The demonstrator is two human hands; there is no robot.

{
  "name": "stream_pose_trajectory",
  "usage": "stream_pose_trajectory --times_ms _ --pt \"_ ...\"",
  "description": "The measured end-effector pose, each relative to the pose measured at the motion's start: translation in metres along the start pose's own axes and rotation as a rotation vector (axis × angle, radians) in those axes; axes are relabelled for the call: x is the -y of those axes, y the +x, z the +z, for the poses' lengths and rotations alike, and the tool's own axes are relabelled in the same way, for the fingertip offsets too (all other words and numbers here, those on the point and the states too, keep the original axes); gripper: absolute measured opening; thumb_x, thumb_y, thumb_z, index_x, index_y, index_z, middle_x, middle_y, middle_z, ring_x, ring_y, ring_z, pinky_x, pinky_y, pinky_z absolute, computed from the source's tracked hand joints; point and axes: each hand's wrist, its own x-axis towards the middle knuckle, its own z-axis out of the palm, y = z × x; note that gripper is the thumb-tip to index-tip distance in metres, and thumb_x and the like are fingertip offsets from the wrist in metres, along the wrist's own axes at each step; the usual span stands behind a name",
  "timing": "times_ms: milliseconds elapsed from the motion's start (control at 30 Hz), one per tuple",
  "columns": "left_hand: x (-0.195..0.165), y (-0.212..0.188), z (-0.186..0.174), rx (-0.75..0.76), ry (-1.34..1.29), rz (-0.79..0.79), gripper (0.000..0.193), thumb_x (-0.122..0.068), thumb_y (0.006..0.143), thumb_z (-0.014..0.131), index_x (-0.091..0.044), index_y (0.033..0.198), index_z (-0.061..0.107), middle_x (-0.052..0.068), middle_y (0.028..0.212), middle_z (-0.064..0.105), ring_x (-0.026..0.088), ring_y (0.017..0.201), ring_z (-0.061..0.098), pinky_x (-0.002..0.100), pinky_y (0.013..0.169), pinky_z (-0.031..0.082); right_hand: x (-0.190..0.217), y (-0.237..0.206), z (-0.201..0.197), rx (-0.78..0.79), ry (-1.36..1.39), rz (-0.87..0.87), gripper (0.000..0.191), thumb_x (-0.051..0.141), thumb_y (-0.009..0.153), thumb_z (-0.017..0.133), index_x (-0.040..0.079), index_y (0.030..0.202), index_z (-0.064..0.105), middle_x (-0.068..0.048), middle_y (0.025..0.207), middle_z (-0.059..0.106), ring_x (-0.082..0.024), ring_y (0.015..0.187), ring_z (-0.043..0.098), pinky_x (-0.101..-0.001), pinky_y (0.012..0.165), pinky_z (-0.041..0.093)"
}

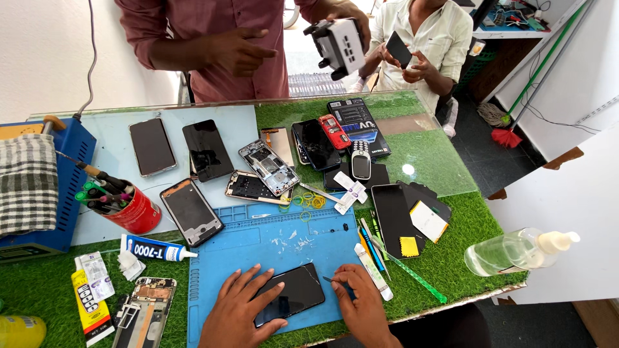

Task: The person holds a smartphone flat on a blue mat and uses a thin blade to pry along the edge of the phone's screen, working around the seam to separate the display. Other phones and disassembled phone parts lie on the workbench around them.

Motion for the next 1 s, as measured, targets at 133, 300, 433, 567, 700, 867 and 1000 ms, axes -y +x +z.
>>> stream_pose_trajectory --times_ms 133,300,433,567,700,867,1000 --pt "0.002 0.0 0.004 -0.01 -0.004 0.007 0.072 -0.066 0.08 0.075 -0.031 0.142 0.063 0.002 0.159 0.044 0.03 0.153 0.026 0.056 0.12 0.013 -0.005 -0.003 0.005 -0.023 -0.014 -0.086 0.014 0.014 0.095 0.067 0.002 0.099 0.07 -0.01 0.112 0.065 -0.024 0.102 0.069 -0.0355 0.085 0.055" --pt "0.005 -0.001 0.008 -0.063 -0.003 0.043 0.072 -0.067 0.079 0.076 -0.031 0.14 0.065 0.003 0.158 0.046 0.031 0.152 0.028 0.057 0.118 0.014 -0.005 -0.004 0.008 -0.053 -0.182 -0.147 0.014 0.016 0.092 0.07 0.004 0.097 0.073 -0.011 0.11 0.069 -0.028 0.104 0.068 -0.0402 0.087 0.053" --pt "0.007 -0.001 0.01 -0.035 -0.005 0.028 0.073 -0.069 0.079 0.074 -0.031 0.141 0.064 0.003 0.158 0.045 0.031 0.153 0.027 0.057 0.119 0.013 -0.004 -0.005 0.009 -0.049 -0.232 -0.161 0.013 0.017 0.091 0.07 0.006 0.098 0.074 -0.01 0.111 0.07 -0.029 0.105 0.067 -0.0424 0.088 0.051" --pt "0.008 0.001 0.011 -0.001 0.008 0.018 0.072 -0.071 0.081 0.071 -0.032 0.142 0.064 0.003 0.159 0.045 0.031 0.153 0.026 0.058 0.119 0.012 -0.005 -0.006 0.01 -0.056 -0.267 -0.176 0.013 0.017 0.09 0.071 0.007 0.098 0.075 -0.009 0.112 0.07 -0.029 0.107 0.064 -0.0432 0.09 0.049" --pt "0.008 0.002 0.012 0.069 0.019 -0.028 0.073 -0.072 0.082 0.068 -0.034 0.143 0.062 0.002 0.16 0.043 0.03 0.154 0.023 0.058 0.12 0.009 -0.008 -0.005 0.011 -0.041 -0.274 -0.175 0.013 0.017 0.092 0.071 0.008 0.1 0.074 -0.009 0.114 0.068 -0.029 0.107 0.063 -0.0436 0.089 0.048" --pt "0.009 0.001 0.012 0.023 0.009 -0.006 0.072 -0.071 0.082 0.069 -0.033 0.143 0.063 0.003 0.159 0.045 0.03 0.154 0.025 0.058 0.12 0.011 -0.01 -0.005 0.012 -0.026 -0.272 -0.195 0.011 0.016 0.092 0.07 0.008 0.099 0.074 -0.008 0.111 0.069 -0.028 0.104 0.063 -0.0439 0.088 0.048" --pt "0.009 0.0 0.013 0.021 0.016 0.011 0.072 -0.071 0.082 0.069 -0.033 0.143 0.063 0.004 0.159 0.044 0.031 0.153 0.025 0.058 0.119 0.01 -0.008 -0.005 0.012 -0.025 -0.281 -0.193 0.011 0.016 0.091 0.071 0.008 0.098 0.074 -0.008 0.11 0.069 -0.029 0.104 0.063 -0.0444 0.088 0.047"
